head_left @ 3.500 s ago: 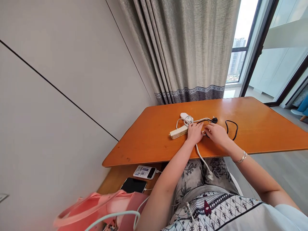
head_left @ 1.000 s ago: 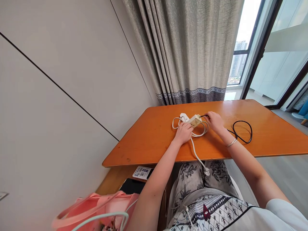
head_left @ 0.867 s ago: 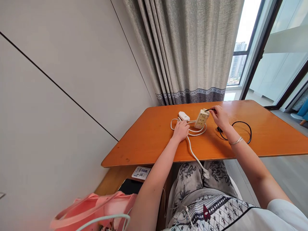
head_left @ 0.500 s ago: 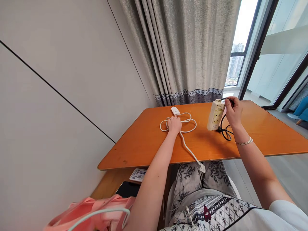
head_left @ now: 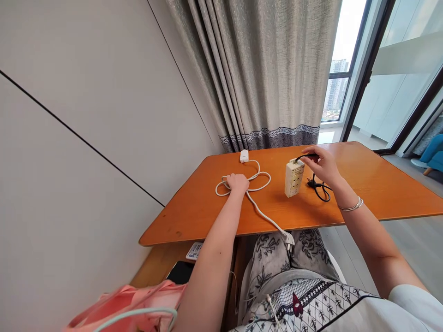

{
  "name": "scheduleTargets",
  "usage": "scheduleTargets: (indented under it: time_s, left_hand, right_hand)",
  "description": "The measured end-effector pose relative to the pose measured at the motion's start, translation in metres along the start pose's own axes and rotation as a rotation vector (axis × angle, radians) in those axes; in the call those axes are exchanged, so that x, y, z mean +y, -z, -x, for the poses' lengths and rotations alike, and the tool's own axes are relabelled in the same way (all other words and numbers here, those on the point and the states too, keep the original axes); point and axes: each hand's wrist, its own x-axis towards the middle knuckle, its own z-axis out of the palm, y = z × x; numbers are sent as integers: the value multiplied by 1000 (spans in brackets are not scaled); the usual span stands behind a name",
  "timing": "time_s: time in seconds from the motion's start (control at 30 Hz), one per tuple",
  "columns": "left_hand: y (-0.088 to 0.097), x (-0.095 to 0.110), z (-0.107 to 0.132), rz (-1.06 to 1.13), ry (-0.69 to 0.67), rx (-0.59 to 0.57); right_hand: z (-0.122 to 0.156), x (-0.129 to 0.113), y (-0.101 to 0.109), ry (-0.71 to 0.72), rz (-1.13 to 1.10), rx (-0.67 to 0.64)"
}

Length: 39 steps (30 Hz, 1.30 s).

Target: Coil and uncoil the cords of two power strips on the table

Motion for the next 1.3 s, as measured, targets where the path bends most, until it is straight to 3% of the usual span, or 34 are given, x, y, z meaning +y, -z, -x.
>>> scheduleTargets:
  time_s: [0.13, 0.23, 0.3, 0.4, 0.47, 0.6, 0.73, 0.9, 0.97, 1.03, 1.17, 1.23, 1.3]
  left_hand:
    - [14, 0, 4, -9, 77, -22]
    - [35, 20, 15, 56, 3, 56]
    - [51, 41, 28, 409, -273, 85]
    - [71, 72, 51, 993, -716, -62]
    - [81, 85, 64, 1166, -823, -162]
    - [96, 93, 83, 1182, -820, -299]
    - [105, 88, 91, 1197, -770, -279]
    - [111, 73, 90, 1478, -528, -277]
    - [114, 67, 89, 1496, -502, -271]
    - [117, 65, 91, 1445, -551, -333]
    - [122, 69, 101, 1406, -648, -521]
    - [125, 70, 105, 1513, -616, -517]
    - [132, 66, 104, 1696, -522, -436]
  right_hand:
    - [1, 0, -6, -2, 42, -80]
    - [0, -5, -10, 8, 52, -159]
    - [-2, -10, -14, 13, 61, -220]
    - [-5, -14, -19, 23, 73, -273]
    - [-7, -15, -20, 28, 68, -278]
    - [-8, -14, -15, 10, 1, -310]
    - [-2, -6, -6, -100, -109, -407]
    - [12, 19, 12, -303, -285, -544]
    - [15, 27, 19, -381, -337, -577]
    - [15, 29, 22, -412, -301, -539]
    - [7, 18, 16, -310, -177, -302]
    - [3, 10, 13, -265, -164, -255]
    - [0, 5, 15, -270, -137, -316]
